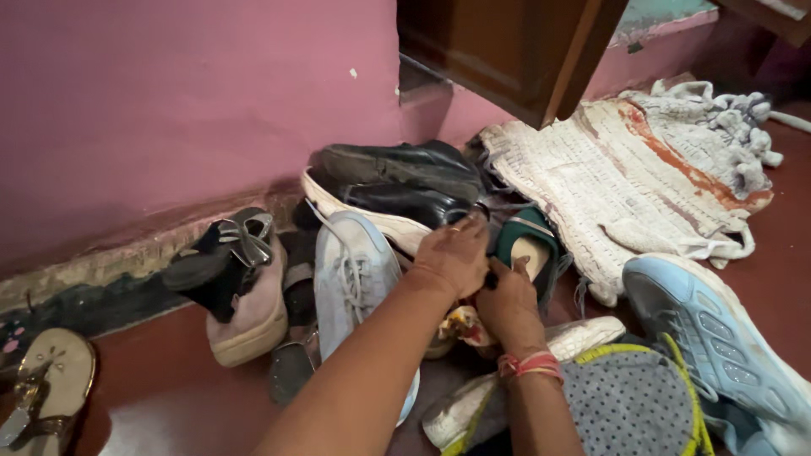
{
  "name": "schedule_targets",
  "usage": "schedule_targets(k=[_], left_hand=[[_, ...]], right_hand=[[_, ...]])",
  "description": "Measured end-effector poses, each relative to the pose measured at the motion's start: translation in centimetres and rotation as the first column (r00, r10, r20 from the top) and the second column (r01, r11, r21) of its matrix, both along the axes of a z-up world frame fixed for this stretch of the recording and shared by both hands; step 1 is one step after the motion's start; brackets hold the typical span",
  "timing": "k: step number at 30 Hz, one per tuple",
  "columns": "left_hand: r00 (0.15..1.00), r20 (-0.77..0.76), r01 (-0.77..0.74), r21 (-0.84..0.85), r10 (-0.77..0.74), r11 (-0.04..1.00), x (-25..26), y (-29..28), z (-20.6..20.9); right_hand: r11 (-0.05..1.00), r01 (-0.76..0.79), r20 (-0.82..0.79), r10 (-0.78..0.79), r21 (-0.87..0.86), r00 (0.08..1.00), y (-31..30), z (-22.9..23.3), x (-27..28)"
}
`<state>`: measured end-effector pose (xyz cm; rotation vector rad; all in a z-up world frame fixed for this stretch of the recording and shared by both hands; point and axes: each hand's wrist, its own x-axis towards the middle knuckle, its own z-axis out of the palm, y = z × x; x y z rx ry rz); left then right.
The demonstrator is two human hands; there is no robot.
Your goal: The person cleans various shoes and sandals using a cloth, picking up each item from a pile on the floor, wiping the surfaces, and then placing them back down.
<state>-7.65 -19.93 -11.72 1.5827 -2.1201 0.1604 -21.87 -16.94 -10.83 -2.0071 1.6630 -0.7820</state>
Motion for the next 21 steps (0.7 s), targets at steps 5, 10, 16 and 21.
schedule_targets(k=[5,10,16,21], left_hand=[[0.970,-0.178,-0.174,-0.024,0.167,0.984,0.6,-2.0,-3.8],[0.878,0.420,-0.261,0.021,0.228,0.965,-1.2,-0.2,1.2],[0.888,0.435,-0.192,0.048,0.152,0.980,0.0,-1.5,2.2],[0.916,0.369,-0.149,-0.048,0.156,0.988,0.0,-3.9,-1.0]], right_hand=[[0.964,0.131,-0.009,-0.132,0.233,0.991,0.3,1.1,-0.1],[0.983,0.161,0.097,-0.169,0.083,0.981,0.7,2.5,-0.5],[0.966,0.254,0.378,-0.220,-0.042,0.899,1.9,6.5,0.0],[0.985,0.151,0.765,-0.162,0.086,0.623,2.2,7.8,0.1]])
